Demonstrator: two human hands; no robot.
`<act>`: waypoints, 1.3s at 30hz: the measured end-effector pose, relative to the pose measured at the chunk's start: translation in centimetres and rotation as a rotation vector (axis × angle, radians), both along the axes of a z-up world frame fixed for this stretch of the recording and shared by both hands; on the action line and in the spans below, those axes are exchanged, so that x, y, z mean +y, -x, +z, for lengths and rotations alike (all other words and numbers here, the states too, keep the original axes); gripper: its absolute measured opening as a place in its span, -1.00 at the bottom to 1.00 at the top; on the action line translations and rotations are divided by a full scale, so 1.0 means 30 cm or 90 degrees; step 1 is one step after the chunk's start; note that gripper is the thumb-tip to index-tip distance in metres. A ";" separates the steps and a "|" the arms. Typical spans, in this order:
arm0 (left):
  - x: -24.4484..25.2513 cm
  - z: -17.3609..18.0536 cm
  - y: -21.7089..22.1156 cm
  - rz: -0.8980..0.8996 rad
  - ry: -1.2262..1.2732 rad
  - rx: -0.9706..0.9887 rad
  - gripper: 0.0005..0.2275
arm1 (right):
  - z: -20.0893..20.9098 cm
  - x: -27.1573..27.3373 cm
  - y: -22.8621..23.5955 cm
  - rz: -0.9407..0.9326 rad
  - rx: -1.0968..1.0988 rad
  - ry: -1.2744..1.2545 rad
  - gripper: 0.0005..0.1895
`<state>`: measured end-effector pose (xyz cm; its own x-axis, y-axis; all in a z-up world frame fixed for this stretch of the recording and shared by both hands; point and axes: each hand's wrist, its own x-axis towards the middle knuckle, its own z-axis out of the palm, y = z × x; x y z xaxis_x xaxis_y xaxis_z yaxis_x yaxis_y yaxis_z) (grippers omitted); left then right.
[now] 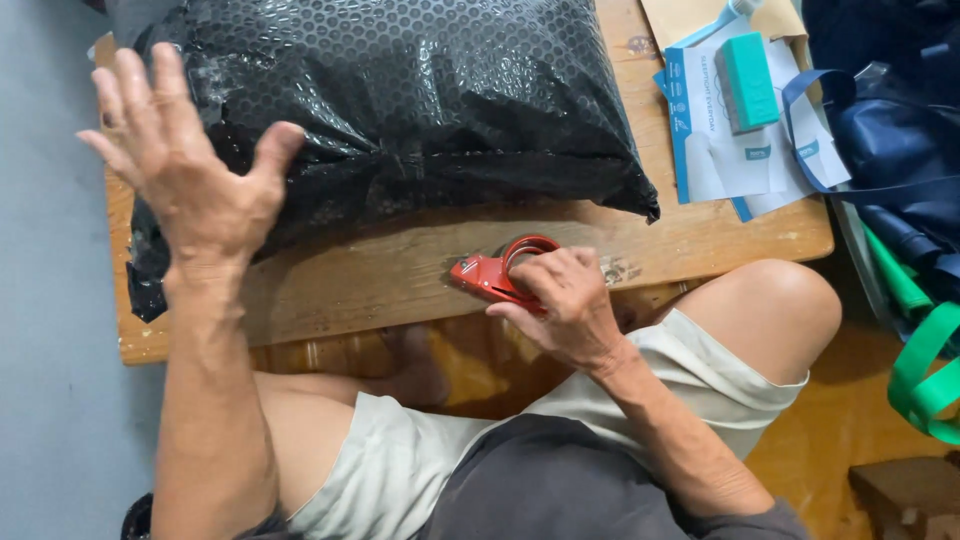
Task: Wrapping an object in black bubble wrap and securing it with red adhesive tape.
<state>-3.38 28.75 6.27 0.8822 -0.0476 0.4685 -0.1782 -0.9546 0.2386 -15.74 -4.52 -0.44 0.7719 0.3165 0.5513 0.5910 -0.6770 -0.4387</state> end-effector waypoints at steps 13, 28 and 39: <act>-0.183 -0.073 -0.012 -0.011 0.047 0.083 0.07 | -0.127 0.030 0.025 -0.050 0.043 0.172 -0.54; -0.200 -0.069 -0.030 0.001 0.111 0.079 0.00 | -0.130 0.038 0.026 -0.081 0.050 0.189 -0.70; -0.195 0.007 -0.051 0.002 0.098 0.070 -0.42 | -0.068 -0.229 0.105 -0.189 0.071 0.260 -0.70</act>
